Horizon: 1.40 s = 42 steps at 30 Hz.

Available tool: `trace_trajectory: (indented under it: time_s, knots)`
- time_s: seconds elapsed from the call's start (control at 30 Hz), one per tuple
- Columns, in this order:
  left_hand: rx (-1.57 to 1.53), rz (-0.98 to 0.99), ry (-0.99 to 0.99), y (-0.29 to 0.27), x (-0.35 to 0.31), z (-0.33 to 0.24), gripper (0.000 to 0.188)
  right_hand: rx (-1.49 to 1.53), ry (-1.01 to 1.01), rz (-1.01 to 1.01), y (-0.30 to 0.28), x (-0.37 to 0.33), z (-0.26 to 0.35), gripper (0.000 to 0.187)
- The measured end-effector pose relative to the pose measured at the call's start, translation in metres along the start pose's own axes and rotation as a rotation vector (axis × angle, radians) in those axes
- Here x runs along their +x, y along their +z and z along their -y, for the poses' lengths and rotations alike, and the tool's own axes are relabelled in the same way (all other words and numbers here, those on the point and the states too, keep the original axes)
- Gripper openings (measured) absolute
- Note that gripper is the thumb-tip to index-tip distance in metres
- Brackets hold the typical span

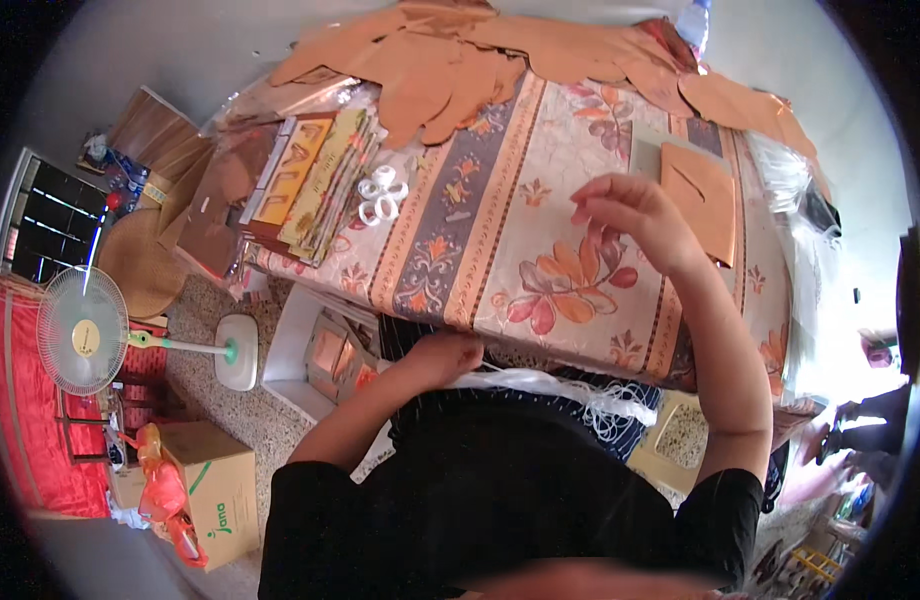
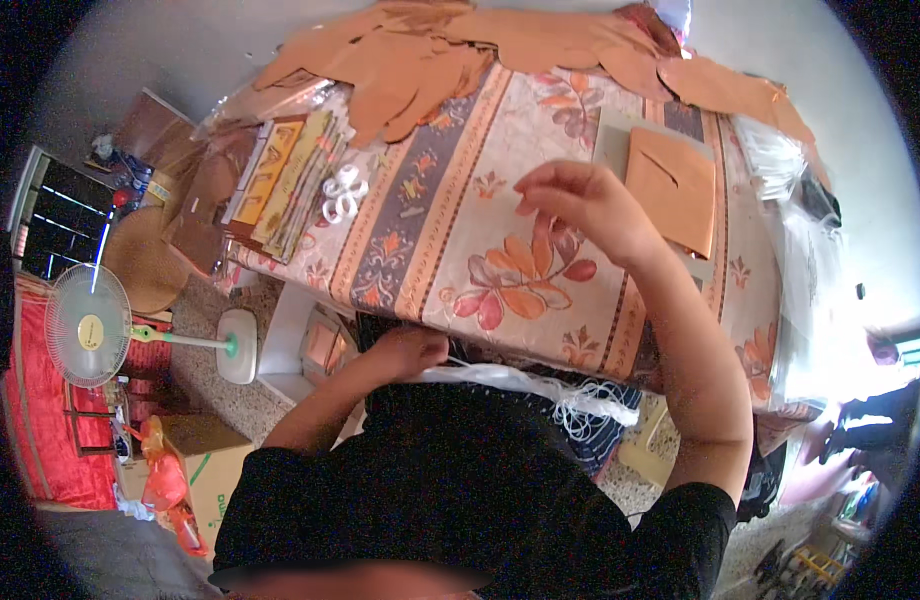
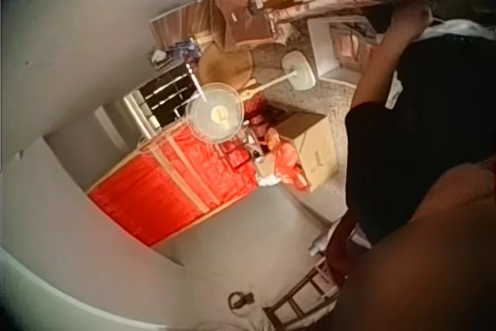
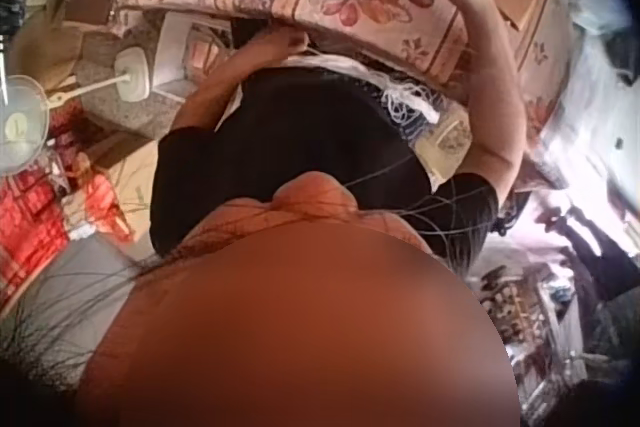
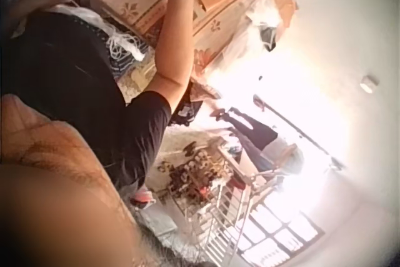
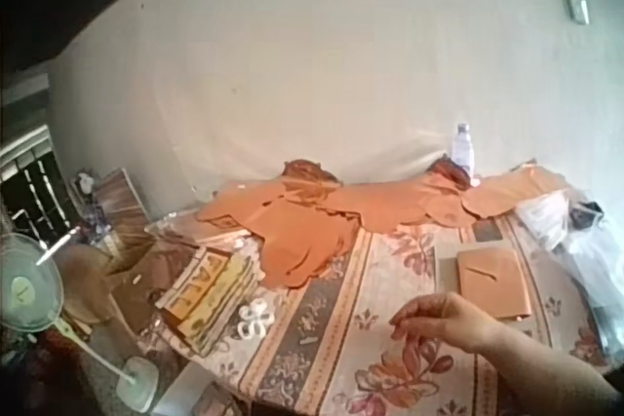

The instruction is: The recorder unravels a bundle of white string and prepares it at a table.

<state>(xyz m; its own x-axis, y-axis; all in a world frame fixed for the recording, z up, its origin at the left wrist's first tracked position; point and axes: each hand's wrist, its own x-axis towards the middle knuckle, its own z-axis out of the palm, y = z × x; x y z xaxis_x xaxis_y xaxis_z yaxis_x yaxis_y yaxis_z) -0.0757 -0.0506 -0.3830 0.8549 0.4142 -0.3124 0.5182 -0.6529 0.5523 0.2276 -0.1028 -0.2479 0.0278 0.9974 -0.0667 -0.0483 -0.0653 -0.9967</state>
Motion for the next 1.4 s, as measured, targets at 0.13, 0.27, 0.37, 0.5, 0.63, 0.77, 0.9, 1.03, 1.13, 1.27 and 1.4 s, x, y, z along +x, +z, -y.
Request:
trace_trajectory:
  time_s: [0.13,0.27,0.37,0.5,0.63,0.77,0.9,1.03,1.13,1.27,1.4]
  knots:
    - [-0.279,0.015,0.173,-0.066,-0.029,-0.058,0.012,-0.232,-0.032,0.213,0.018,-0.008,0.012,0.016]
    - [-0.389,-0.368,0.381,-0.120,-0.034,-0.091,0.006,-0.239,0.106,0.482,0.060,-0.017,0.039,0.019]
    - [-0.425,-0.488,0.391,-0.147,-0.021,-0.105,0.007,-0.229,0.205,0.512,0.081,-0.018,0.058,0.019]
    - [-0.924,-0.478,0.605,-0.152,0.016,-0.119,0.019,-0.125,-0.028,0.234,0.072,-0.016,0.083,0.017]
    - [-1.473,-0.104,0.667,-0.152,0.038,-0.160,0.031,0.032,-0.195,-0.087,0.045,-0.012,0.109,0.017]
    - [-1.203,0.190,0.720,-0.152,0.043,-0.153,0.024,0.101,-0.413,-0.415,-0.014,-0.027,0.123,0.015]
    - [-0.993,0.005,0.609,-0.182,0.022,-0.114,0.025,0.386,-0.595,-0.456,-0.092,-0.073,0.116,0.012]
    - [-0.826,-0.220,0.534,-0.225,0.001,-0.076,0.029,0.387,-0.754,-0.413,-0.193,-0.153,0.089,0.021]
    - [-1.073,-0.299,0.589,-0.252,-0.014,-0.049,0.032,0.312,-0.775,-0.564,-0.220,-0.195,0.070,0.021]
    - [-1.373,-0.509,0.655,-0.275,-0.033,-0.018,0.027,0.410,-0.794,-0.250,-0.213,-0.223,0.065,0.014]
    - [-1.511,-0.667,0.705,-0.282,-0.042,0.001,0.019,0.219,-0.708,-0.612,-0.166,-0.260,0.052,0.018]
